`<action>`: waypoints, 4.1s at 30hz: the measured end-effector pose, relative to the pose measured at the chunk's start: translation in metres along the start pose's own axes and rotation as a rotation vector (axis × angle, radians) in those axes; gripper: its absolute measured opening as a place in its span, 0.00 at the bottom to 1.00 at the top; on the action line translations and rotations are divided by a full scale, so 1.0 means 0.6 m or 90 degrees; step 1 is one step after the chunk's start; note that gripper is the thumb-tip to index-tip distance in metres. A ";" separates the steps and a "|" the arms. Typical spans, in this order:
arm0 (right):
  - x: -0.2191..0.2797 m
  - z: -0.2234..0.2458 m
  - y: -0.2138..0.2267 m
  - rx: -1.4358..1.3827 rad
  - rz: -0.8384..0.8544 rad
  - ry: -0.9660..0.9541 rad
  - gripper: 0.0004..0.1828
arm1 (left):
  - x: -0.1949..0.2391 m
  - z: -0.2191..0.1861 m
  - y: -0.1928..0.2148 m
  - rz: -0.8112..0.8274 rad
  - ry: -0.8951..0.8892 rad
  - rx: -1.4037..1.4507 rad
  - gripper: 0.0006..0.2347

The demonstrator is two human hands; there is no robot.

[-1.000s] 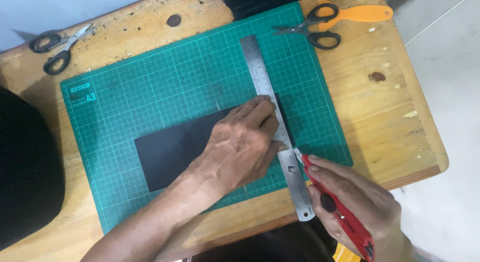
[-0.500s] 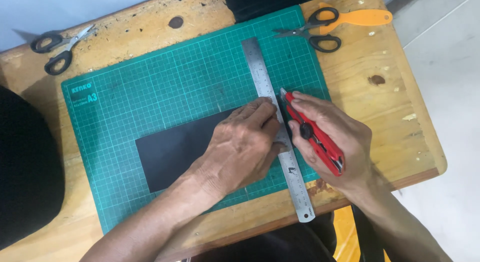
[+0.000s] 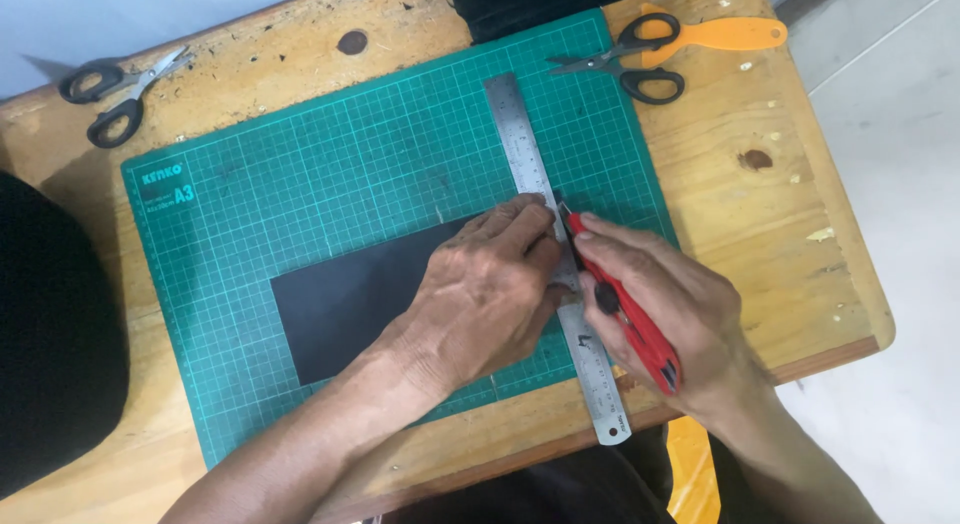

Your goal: The person measures and cuts a piece of black fabric on a green cutting mat using a metal ruler and a red utility knife. They then use scissors to trim the edges of the cut fabric piece.

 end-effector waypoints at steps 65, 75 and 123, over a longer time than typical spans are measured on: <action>0.040 0.079 0.101 0.178 0.032 -0.108 0.12 | 0.004 0.006 -0.005 0.027 0.006 -0.001 0.17; 0.021 -0.107 0.002 0.195 0.240 0.102 0.41 | 0.004 0.004 0.005 0.010 0.015 0.030 0.18; -0.114 -0.123 -0.067 0.128 0.084 -0.091 0.18 | 0.017 0.136 0.024 0.176 0.510 0.270 0.30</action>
Point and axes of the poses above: each hand's wrist, its own x-axis away from the middle knuckle, its own y-axis out of the back of the hand, z = x × y, the point moved 9 cm from there along -x, towards the middle knuckle, and after that the axes turned 4 degrees about -z, right-handed, at the moved point
